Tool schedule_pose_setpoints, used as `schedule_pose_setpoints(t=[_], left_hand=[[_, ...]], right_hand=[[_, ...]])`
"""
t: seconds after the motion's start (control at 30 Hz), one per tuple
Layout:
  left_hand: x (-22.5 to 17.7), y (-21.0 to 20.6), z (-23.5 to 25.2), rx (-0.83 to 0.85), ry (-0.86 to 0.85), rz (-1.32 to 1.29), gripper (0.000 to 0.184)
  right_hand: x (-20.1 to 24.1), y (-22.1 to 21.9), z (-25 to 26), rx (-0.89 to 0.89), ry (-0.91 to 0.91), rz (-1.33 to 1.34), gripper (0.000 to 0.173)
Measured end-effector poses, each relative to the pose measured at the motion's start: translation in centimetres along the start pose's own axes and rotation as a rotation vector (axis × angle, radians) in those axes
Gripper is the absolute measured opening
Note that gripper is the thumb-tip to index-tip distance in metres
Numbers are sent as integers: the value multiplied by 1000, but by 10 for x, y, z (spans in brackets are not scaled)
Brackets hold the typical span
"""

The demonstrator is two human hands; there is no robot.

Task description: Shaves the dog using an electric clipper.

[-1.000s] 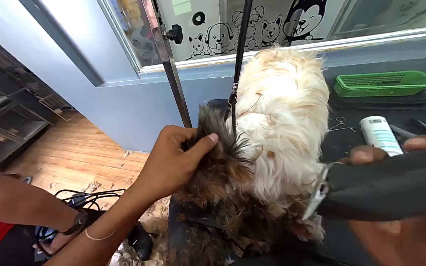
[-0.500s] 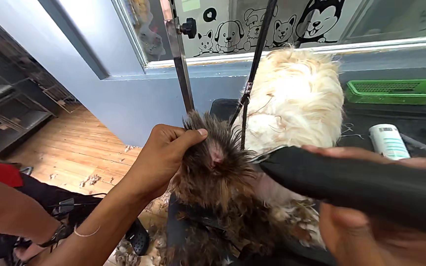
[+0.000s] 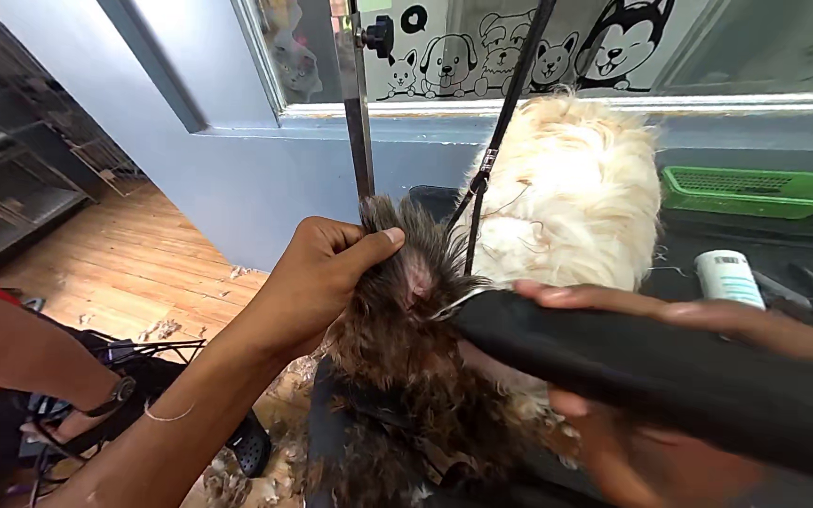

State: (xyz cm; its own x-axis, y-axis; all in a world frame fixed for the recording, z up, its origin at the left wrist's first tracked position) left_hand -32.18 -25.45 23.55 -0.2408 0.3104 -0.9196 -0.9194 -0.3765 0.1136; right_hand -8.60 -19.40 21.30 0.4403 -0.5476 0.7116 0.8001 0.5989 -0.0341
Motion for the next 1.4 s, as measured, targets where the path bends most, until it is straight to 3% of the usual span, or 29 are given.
schedule_pose_setpoints(t=[0.13, 0.27, 0.43, 0.6, 0.73, 0.9, 1.0, 1.13, 1.3, 1.4], left_hand=[[0, 0, 4, 31, -42, 5, 37], [2, 5, 6, 35, -43, -1, 37], [0, 3, 8, 72, -54, 23, 36], [-7, -1, 17, 178, -86, 84, 35], [-9, -3, 21, 232, -77, 112, 34], [-10, -6, 27, 234, -74, 118, 37], [-10, -4, 28, 214, -59, 107, 36], [-6, -2, 30, 200, -43, 81, 36], [-2, 2, 31, 181, -24, 58, 36], [0, 2, 31, 182, -5, 57, 35]], right_hand=[[-12, -24, -1, 183, -24, 26, 60], [-8, -14, 8, 268, -127, -17, 56], [12, -6, 15, 50, -42, -108, 61], [-6, -14, -2, 56, -103, -112, 60], [5, -10, -11, -182, -112, -55, 50], [8, -35, -21, -427, -59, -93, 44], [-1, -57, -24, -411, -61, -96, 41], [-11, -67, -20, -321, -133, 123, 44], [-4, -34, -27, -553, -62, 47, 39], [-5, -46, -28, -536, -43, -36, 40]])
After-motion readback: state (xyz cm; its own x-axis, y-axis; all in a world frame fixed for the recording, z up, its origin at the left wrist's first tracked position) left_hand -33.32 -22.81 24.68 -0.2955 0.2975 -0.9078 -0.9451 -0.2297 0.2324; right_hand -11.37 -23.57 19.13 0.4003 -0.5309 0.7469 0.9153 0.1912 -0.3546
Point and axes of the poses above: each hand's wrist, its own z-axis towards the middle knuckle, its own y-axis out of the back of the hand, x = y × z, the point moved 8 cm from there along z, towards the middle knuckle, and after that the axes turned 14 degrees about -y, right-handed, at the moved point
